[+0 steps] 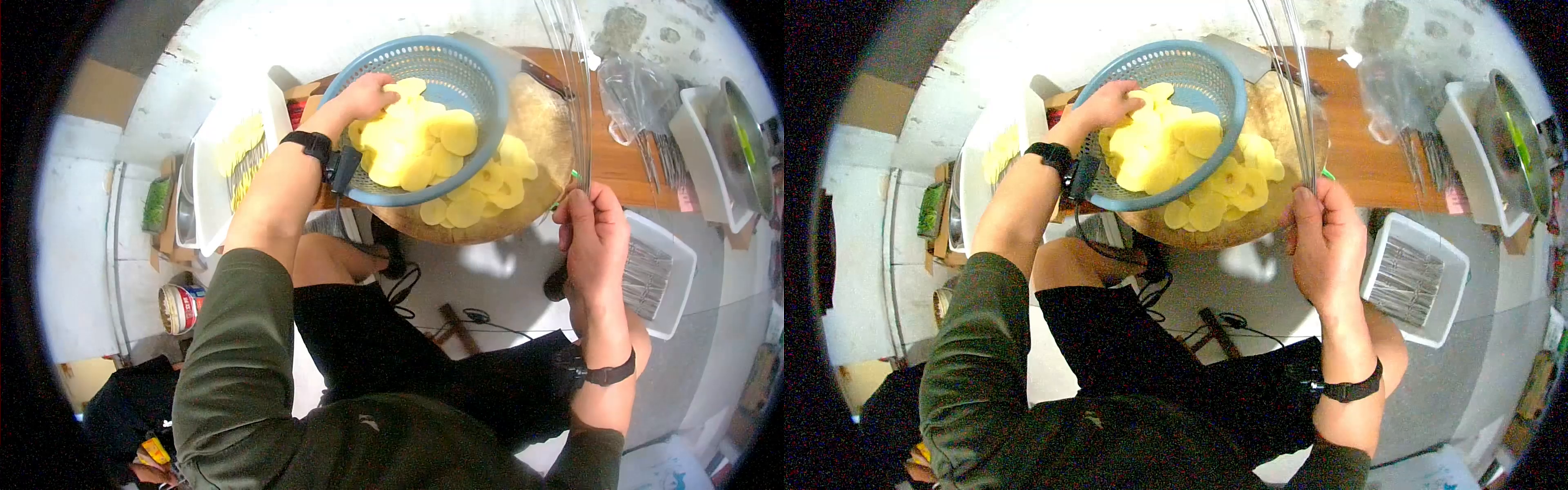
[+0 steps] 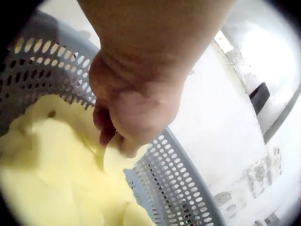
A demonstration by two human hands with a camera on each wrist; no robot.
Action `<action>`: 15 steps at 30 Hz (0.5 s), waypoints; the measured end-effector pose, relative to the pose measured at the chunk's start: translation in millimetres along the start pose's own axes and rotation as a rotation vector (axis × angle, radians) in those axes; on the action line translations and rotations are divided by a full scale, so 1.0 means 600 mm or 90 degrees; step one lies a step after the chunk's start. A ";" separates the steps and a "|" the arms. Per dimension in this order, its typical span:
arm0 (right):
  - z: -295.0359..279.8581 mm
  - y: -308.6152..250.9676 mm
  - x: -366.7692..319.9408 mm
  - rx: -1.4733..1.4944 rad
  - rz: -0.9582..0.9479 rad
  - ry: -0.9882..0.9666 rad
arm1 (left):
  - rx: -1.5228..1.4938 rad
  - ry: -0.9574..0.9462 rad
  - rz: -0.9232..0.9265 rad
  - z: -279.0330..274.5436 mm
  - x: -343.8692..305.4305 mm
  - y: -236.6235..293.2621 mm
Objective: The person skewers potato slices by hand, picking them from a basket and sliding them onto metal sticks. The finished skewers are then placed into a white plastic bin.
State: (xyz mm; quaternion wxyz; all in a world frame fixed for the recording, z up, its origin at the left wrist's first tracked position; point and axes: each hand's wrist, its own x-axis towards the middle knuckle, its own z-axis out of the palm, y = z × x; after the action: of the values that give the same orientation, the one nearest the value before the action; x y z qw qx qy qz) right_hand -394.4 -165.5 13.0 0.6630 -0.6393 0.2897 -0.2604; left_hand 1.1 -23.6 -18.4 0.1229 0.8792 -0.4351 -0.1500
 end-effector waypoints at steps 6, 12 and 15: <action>0.003 -0.001 -0.002 -0.009 -0.014 -0.001 | -0.276 -0.040 -0.145 -0.011 -0.035 0.012; 0.009 -0.001 -0.002 -0.001 -0.007 -0.012 | -0.414 -0.007 -0.117 -0.010 -0.053 0.006; 0.011 0.002 -0.002 -0.020 -0.014 -0.010 | -0.402 -0.012 -0.095 -0.025 -0.068 0.022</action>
State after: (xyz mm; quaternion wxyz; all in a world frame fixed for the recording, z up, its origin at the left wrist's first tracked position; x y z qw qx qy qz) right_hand -390.5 -160.0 12.0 0.6524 -0.6547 0.2814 -0.2580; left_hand -26.5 2.6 6.6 0.3740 0.8258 -0.3028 -0.2941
